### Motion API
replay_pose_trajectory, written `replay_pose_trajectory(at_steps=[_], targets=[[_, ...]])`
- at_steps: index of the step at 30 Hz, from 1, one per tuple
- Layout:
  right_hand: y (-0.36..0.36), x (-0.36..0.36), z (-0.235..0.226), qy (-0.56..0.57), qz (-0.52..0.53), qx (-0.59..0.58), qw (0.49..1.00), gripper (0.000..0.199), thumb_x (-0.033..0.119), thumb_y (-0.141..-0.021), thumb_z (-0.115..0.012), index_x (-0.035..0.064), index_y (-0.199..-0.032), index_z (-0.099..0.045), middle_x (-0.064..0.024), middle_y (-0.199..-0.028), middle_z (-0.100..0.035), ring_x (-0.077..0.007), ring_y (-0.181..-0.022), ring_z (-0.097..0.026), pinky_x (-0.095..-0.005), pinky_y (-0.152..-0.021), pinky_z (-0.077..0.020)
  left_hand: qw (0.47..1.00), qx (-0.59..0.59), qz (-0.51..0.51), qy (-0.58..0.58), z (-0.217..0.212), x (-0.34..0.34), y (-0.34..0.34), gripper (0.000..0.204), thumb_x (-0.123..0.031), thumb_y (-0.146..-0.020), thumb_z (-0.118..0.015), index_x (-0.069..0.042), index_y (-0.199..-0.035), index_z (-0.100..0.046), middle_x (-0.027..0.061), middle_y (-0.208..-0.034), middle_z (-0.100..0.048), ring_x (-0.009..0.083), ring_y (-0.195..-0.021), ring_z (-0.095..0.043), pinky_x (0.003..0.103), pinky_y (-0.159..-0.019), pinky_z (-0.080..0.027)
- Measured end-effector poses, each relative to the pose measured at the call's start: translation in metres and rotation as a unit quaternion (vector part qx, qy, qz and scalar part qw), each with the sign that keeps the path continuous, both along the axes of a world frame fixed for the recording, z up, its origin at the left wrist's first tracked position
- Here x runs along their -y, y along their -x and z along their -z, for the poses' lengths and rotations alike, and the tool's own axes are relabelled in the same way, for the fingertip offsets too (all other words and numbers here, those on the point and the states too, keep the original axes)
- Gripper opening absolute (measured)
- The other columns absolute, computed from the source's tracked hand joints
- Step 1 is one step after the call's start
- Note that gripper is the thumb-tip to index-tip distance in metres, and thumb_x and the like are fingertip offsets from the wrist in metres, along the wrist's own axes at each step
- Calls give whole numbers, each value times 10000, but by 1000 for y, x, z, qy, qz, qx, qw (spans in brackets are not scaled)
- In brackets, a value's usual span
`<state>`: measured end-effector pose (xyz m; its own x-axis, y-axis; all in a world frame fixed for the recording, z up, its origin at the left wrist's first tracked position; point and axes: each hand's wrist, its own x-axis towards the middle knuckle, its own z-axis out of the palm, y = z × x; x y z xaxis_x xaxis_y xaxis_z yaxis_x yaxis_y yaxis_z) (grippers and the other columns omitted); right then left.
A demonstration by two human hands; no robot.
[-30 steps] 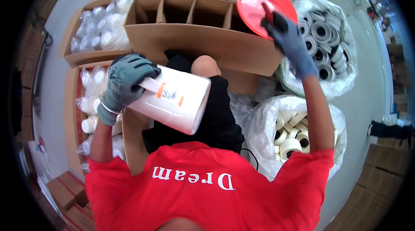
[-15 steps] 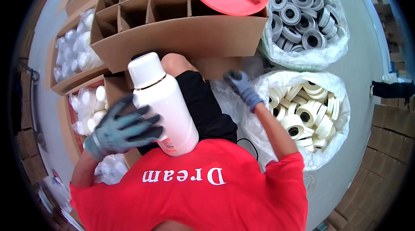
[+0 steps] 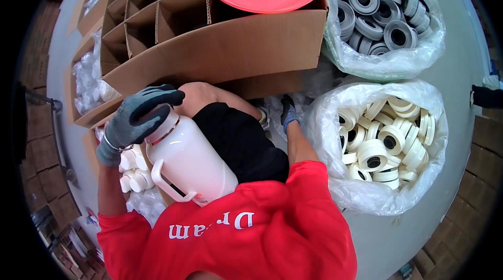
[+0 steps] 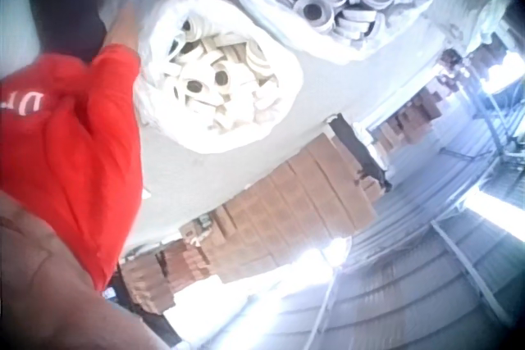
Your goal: The person assembles large insulated containers by inserting metal canisters into plastic housings, placing circular foam gaskets on top, and securing them with plastic lids before placing the completed units into cardboard dividers or plastic bags.
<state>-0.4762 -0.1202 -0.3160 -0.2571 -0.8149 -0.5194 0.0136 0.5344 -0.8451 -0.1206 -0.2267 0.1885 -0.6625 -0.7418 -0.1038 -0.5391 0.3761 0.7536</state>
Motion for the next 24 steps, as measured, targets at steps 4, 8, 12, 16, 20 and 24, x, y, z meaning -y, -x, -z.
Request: replay_pose_trajectory(at_steps=[4, 8, 12, 16, 20, 24], targets=[[23, -27, 35, -61, 77, 73, 992, 394, 229, -943, -471, 39, -1282, -536, -129, -1218, -590, -254, -1118, -524, -351, -998, -404, 985, -2, -16, -174, -3, 33, 11, 330, -78, -858, -626, -10, -1181, -623, 126, -1084, -682, 229, -971, -648, 335, -882, -494], [-15, -46, -96, -32, -29, -144, 989, 335, 239, -966, -444, 28, -1159, -618, -113, -1132, -625, -239, -1072, -551, -354, -999, -404, 998, 31, -19, -53, 14, 36, 19, 318, -161, -823, -690, -43, -1117, -656, 129, -1016, -691, 288, -923, -657, 344, -840, -504], [-9, -78, -214, 122, -32, -84, 988, 330, 233, -977, -429, 25, -1082, -662, -124, -1134, -641, -239, -1085, -579, -358, -1025, -381, 995, -30, 75, 63, 24, 58, 77, 304, -206, -804, -710, -95, -1085, -673, 107, -974, -691, 292, -916, -651, 372, -821, -512], [-3, -60, -335, 220, -62, -102, 968, 299, 237, -950, -504, 8, -1021, -683, -109, -1007, -696, -226, -1012, -620, -384, -1062, -342, 985, -7, 170, 37, 34, 67, 133, 390, -367, -838, -648, -86, -1108, -656, 120, -1059, -667, 309, -974, -629, 400, -861, -495], [-3, -34, -404, 290, -146, -81, 942, 287, 243, -902, -548, 11, -941, -712, -119, -900, -698, -254, -958, -622, -394, -984, -399, 959, -26, 208, 189, 72, 72, 148, 727, -400, -790, -722, -110, -1395, -441, 181, -1383, -479, 347, -1219, -506, 413, -1020, -416], [-5, -2, -439, 357, -226, -159, 892, 276, 187, -835, -626, 11, -1041, -682, -130, -975, -627, -286, -898, -591, -418, -838, -452, 960, 96, 206, -161, 45, 76, 147, 491, -360, -769, -739, -27, -1120, -658, 100, -924, -690, 158, -783, -621, 305, -721, -506]])
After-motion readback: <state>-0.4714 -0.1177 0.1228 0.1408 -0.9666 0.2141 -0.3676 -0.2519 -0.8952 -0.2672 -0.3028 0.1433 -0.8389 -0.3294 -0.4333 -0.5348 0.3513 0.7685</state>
